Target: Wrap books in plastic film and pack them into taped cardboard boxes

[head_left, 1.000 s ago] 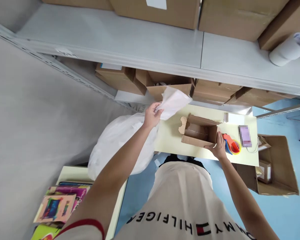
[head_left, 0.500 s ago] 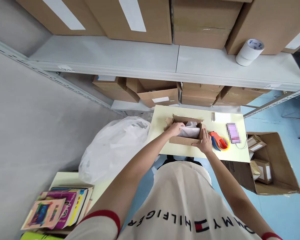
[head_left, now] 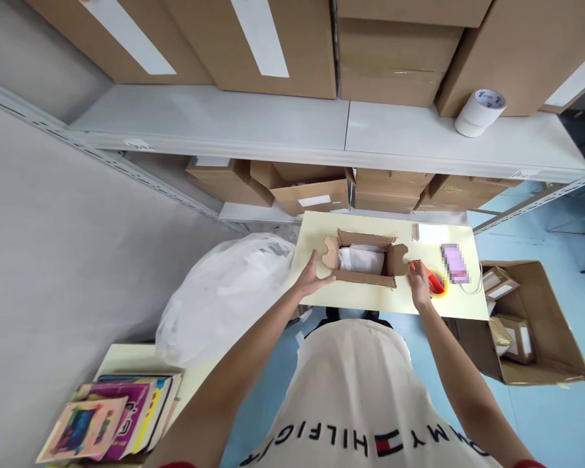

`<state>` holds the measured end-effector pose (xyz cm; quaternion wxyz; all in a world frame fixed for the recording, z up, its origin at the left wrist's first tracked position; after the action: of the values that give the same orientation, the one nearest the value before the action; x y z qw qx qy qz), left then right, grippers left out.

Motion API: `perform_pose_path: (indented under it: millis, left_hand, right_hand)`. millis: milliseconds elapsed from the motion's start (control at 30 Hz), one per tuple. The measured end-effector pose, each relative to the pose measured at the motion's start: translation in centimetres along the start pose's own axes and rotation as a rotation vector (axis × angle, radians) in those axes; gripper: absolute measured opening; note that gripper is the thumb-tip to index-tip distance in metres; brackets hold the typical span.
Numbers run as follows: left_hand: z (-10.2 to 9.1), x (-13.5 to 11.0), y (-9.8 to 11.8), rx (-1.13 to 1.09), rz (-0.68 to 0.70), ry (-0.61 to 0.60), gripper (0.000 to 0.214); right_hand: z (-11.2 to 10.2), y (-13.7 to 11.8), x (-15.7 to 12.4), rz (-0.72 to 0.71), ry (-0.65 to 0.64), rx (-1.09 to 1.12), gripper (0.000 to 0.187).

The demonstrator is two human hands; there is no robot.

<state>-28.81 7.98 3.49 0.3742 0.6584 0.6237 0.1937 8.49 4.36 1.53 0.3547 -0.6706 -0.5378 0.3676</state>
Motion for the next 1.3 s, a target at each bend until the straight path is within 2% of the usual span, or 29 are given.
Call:
perform_pose_path:
  millis: [67, 133, 167, 267, 333, 433, 533, 600, 700, 767, 833, 900, 967, 1033, 1133, 1233, 1300]
  left_hand:
    - [1.0, 0.4, 0.1, 0.029, 0.122, -0.155, 0.14]
    - [1.4, 0.9, 1.5, 0.097, 0.275, -0.215, 0.149]
    - [1.7, 1.1, 2.3, 0.129, 0.336, -0.234, 0.147]
    - [2.7, 1.4, 4.3, 0.186, 0.463, -0.312, 0.115]
    - [3.1, 1.3, 5.0, 0.186, 0.497, -0.331, 0.085]
    - [2.7, 1.3, 4.8, 0.115, 0.452, -0.281, 0.055]
    - [2.1, 1.5, 4.1, 0.007, 0.368, -0.177, 0.038]
    - [1.7, 1.8, 3.5, -0.083, 0.296, -0.072, 0.035]
    - [1.6, 2.4, 2.5, -0.269, 0.175, 0.062, 0.045]
    - [2.1, 2.7, 2.0, -0.362, 0.123, 0.09, 0.049]
    - [2.5, 3.0, 1.8, -0.392, 0.109, 0.079, 0.046]
    - [2.8, 3.2, 1.7, -0.4, 0.112, 0.063, 0.046]
    - [2.9, 3.3, 1.6, -0.409, 0.113, 0.056, 0.047]
    - [2.8, 3.2, 1.4, -0.407, 0.109, 0.059, 0.051]
    - [2.1, 2.6, 1.8, -0.317, 0.122, 0.116, 0.064]
    - [1.3, 1.8, 4.0, -0.044, 0.214, 0.172, 0.067]
    - [1.9, 1.4, 6.2, 0.168, 0.311, 0.102, 0.062]
  right_hand:
    - [0.2, -0.3, 0.4, -0.051, -0.113, -0.063, 0.077]
    - [1.0, -1.7, 0.7, -0.17, -0.251, -0.218, 0.085]
    - [1.6, -2.6, 0.7, -0.238, -0.335, -0.31, 0.088]
    - [3.0, -4.6, 0.4, -0.374, -0.527, -0.524, 0.091]
    - [3.2, -5.5, 0.3, -0.388, -0.574, -0.61, 0.09]
    - [2.9, -6.1, 0.3, -0.364, -0.568, -0.656, 0.08]
    - [2.5, -6.4, 0.5, -0.332, -0.499, -0.59, 0.056]
    - [2.3, -6.4, 1.1, -0.301, -0.415, -0.511, 0.041]
    - [2.2, -6.3, 2.5, -0.231, -0.285, -0.43, 0.031]
    - [2.1, -6.1, 3.6, -0.167, -0.196, -0.396, 0.046]
    - [2.0, -6.2, 4.5, -0.145, -0.132, -0.354, 0.079]
    - [2.2, -6.8, 5.2, -0.188, -0.152, -0.308, 0.106]
    - [2.7, -7.4, 5.4, -0.237, -0.229, -0.292, 0.114]
    - [2.8, -7.6, 5.3, -0.269, -0.285, -0.32, 0.105]
    - [2.7, -7.9, 4.4, -0.335, -0.323, -0.397, 0.069]
    - [3.0, -8.1, 3.4, -0.378, -0.339, -0.468, 0.043]
    - [3.3, -8.2, 3.0, -0.379, -0.32, -0.504, 0.038]
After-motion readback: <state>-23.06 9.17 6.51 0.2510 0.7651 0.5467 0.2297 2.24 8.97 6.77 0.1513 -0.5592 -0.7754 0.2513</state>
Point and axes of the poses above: each hand's wrist, its own x-axis towards the middle knuckle, its own z-axis out of the palm, y = z × x, the point moved 8 cm from there along x, towards the middle knuckle, and after that the axes turned 1 degree about -y, right-handed, at the moved point
